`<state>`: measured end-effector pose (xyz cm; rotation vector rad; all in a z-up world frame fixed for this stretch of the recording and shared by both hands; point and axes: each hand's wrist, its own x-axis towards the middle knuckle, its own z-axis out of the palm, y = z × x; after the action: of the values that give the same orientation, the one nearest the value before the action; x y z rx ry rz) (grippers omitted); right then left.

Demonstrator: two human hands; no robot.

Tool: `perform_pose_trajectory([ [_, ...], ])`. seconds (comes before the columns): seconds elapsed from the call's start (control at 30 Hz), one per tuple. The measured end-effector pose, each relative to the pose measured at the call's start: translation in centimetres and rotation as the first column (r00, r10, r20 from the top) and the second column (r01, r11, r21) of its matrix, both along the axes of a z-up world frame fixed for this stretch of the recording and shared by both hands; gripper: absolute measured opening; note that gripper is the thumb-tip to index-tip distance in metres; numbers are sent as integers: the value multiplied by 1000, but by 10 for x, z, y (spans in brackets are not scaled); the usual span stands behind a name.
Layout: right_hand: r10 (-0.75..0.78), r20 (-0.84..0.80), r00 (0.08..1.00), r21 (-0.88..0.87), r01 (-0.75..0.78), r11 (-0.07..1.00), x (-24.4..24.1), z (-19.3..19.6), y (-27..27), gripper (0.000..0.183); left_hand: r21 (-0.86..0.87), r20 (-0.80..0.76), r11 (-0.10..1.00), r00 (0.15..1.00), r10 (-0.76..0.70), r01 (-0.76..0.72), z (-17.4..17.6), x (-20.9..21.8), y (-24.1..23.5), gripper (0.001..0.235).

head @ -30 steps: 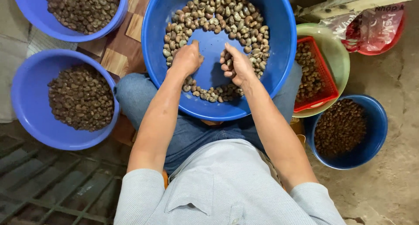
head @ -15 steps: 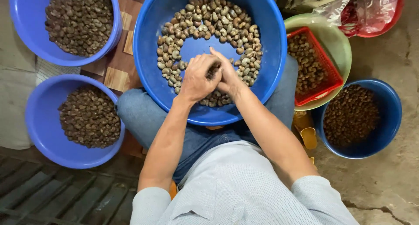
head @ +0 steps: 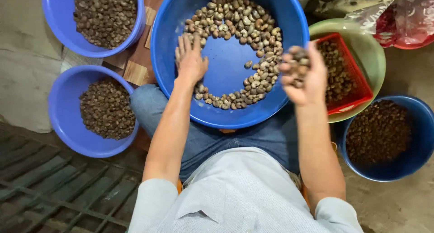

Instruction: The person sits cross-legged and sorts cashew nuts by hand from a large blue basin into a red basket. The hands continuously pick up handfuls of cashews, separate them, and transfer the selected nuts into the basket while the remaining nuts stay in the basin.

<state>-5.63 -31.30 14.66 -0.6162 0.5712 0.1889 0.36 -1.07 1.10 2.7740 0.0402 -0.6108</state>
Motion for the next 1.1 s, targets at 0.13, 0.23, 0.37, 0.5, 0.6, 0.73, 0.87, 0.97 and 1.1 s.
perform_pose_trajectory([
  [0.13,-139,6,990,41,139,989,-18,-44,-84,30,-63,215,990,970,-110,126,-23,-11,-14,76],
  [0.23,-350,-126,928,18,355,935,-37,-92,-120,29,-102,368,986,925,-89,136,-4,-10,-32,68],
  [0.37,-431,-279,858,-82,426,901,-63,-191,-161,28,-78,543,968,824,-160,239,-33,19,-63,69],
  [0.5,-466,-457,758,-24,513,858,-82,-246,-183,30,-23,582,932,763,-281,361,-51,45,-107,73],
  [0.6,-613,-484,625,-74,668,740,-72,-237,-187,24,-19,468,885,786,-404,466,-44,43,-123,80],
  [0.73,-646,-213,733,-57,651,757,-63,-186,-178,69,82,408,838,749,-522,540,-37,18,-111,78],
  [0.87,-273,-71,960,-763,124,635,-58,-225,-191,103,134,291,821,770,-568,555,-47,5,-69,67],
  [0.97,-468,-292,834,-385,345,856,-50,-231,-178,73,101,119,845,837,-535,526,-45,-1,-25,59],
  [1.1,-355,-10,935,-935,118,335,-28,-175,-133,50,33,230,877,850,-474,480,-25,-5,29,35],
])
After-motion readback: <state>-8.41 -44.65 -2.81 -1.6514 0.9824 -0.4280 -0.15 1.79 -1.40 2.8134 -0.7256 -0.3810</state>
